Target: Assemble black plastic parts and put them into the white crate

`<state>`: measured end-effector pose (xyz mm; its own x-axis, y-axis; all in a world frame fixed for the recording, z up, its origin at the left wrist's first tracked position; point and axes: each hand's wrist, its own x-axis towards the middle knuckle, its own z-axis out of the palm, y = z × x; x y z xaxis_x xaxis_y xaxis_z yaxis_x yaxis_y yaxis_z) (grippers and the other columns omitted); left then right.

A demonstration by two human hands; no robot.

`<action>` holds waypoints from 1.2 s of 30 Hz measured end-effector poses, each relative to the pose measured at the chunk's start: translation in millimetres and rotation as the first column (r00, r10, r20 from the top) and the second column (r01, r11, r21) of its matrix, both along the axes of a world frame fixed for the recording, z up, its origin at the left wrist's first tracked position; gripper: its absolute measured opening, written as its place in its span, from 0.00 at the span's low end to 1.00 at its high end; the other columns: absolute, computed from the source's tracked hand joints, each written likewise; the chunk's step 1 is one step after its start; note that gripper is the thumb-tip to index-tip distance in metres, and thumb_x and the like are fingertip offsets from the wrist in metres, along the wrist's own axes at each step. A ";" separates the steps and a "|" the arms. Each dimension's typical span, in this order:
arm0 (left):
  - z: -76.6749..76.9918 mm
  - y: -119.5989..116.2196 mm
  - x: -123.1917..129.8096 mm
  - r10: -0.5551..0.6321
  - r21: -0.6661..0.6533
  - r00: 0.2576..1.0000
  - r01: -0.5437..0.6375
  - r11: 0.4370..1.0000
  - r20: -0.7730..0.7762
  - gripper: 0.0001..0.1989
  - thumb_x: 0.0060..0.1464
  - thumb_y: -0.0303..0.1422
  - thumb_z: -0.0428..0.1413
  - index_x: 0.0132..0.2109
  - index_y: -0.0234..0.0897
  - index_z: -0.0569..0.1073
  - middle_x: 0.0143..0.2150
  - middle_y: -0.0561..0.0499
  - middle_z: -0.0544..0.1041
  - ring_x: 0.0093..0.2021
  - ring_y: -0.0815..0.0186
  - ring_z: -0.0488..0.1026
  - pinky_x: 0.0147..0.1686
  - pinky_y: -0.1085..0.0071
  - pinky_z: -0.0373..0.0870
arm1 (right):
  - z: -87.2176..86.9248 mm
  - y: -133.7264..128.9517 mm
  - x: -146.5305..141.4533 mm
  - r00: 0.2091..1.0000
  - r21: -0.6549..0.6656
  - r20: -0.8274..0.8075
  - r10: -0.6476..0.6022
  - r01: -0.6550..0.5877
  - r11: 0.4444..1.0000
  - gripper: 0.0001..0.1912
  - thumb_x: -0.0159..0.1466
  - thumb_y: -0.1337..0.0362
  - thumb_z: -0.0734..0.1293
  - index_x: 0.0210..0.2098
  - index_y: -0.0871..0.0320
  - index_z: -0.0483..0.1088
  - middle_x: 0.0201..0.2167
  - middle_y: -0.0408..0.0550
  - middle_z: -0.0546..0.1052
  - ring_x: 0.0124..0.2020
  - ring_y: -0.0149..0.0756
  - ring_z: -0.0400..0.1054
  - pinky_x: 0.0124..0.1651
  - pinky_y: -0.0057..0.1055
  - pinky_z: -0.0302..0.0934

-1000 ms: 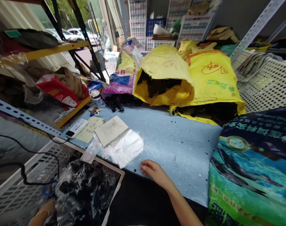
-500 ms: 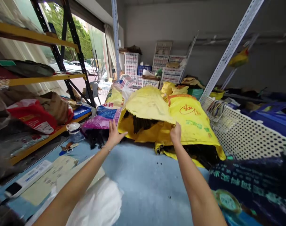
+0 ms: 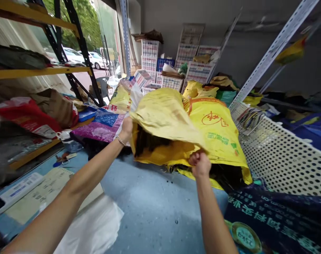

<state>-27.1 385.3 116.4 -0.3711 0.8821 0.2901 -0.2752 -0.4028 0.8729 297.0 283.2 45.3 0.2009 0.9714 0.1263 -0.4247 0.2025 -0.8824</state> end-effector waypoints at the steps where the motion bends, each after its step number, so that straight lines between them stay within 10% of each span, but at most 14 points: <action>1: -3.8 -11.9 4.4 -0.024 -0.003 0.997 0.024 1.000 -0.077 0.08 0.55 0.32 0.53 0.29 0.34 0.70 0.28 0.53 0.73 0.35 0.67 0.68 0.37 0.73 0.66 | 0.0 -0.5 10.2 0.999 -0.019 -0.026 -0.022 0.022 1.000 0.23 0.59 0.53 0.66 0.16 0.54 0.52 0.09 0.32 0.49 0.10 0.23 0.40 0.13 0.23 0.39; 8: -24.2 -80.6 -30.5 -0.085 -0.031 0.949 0.079 0.996 -0.305 0.12 0.56 0.38 0.53 0.32 0.33 0.73 0.32 0.52 0.75 0.36 0.65 0.70 0.39 0.71 0.66 | 10.9 -27.9 -1.0 0.992 0.040 0.121 0.046 -0.051 0.998 0.21 0.61 0.52 0.67 0.18 0.56 0.59 0.10 0.34 0.53 0.12 0.23 0.46 0.16 0.24 0.44; 13: -39.3 -86.9 -34.3 -0.066 0.001 0.913 0.072 0.997 -0.403 0.16 0.57 0.40 0.52 0.45 0.33 0.74 0.41 0.48 0.77 0.45 0.60 0.72 0.48 0.67 0.67 | -14.3 -36.0 11.9 0.952 0.026 0.227 -0.205 0.204 0.979 0.20 0.61 0.48 0.64 0.22 0.56 0.61 0.14 0.35 0.57 0.15 0.26 0.50 0.19 0.26 0.50; 19: -93.1 -121.1 -11.3 -0.011 -0.067 0.849 -0.029 0.997 -0.528 0.19 0.55 0.35 0.55 0.53 0.35 0.67 0.49 0.45 0.73 0.51 0.60 0.70 0.55 0.62 0.64 | -80.7 -85.4 -0.5 0.574 0.232 0.597 -0.560 0.545 0.806 0.29 0.56 0.54 0.69 0.54 0.56 0.61 0.51 0.53 0.65 0.51 0.41 0.64 0.51 0.40 0.63; 24: -146.3 -183.3 7.4 0.050 -0.079 0.872 -0.101 0.992 -0.487 0.37 0.51 0.28 0.57 0.65 0.40 0.51 0.61 0.41 0.60 0.63 0.58 0.60 0.64 0.57 0.54 | -114.1 -123.3 -70.9 0.372 0.158 0.906 -0.201 0.143 0.977 0.24 0.65 0.50 0.61 0.55 0.59 0.64 0.50 0.59 0.68 0.54 0.49 0.62 0.55 0.47 0.60; 28: -180.0 -239.2 26.6 -0.027 -0.250 0.919 -0.079 0.965 -0.393 0.37 0.49 0.28 0.58 0.64 0.42 0.52 0.62 0.40 0.57 0.64 0.55 0.59 0.61 0.54 0.58 | -121.5 -125.4 -110.2 0.088 -0.010 0.996 -0.007 0.190 0.982 0.32 0.63 0.51 0.64 0.62 0.61 0.59 0.58 0.66 0.62 0.58 0.59 0.58 0.54 0.51 0.57; 36: -206.5 -332.4 30.2 -0.363 -0.486 0.922 0.259 0.835 -0.132 0.23 0.51 0.32 0.57 0.55 0.40 0.64 0.50 0.45 0.68 0.46 0.63 0.72 0.48 0.60 0.70 | -111.1 -162.6 -62.3 0.336 -0.303 0.915 0.224 0.207 0.930 0.21 0.65 0.57 0.61 0.51 0.65 0.71 0.43 0.61 0.75 0.47 0.52 0.67 0.51 0.45 0.59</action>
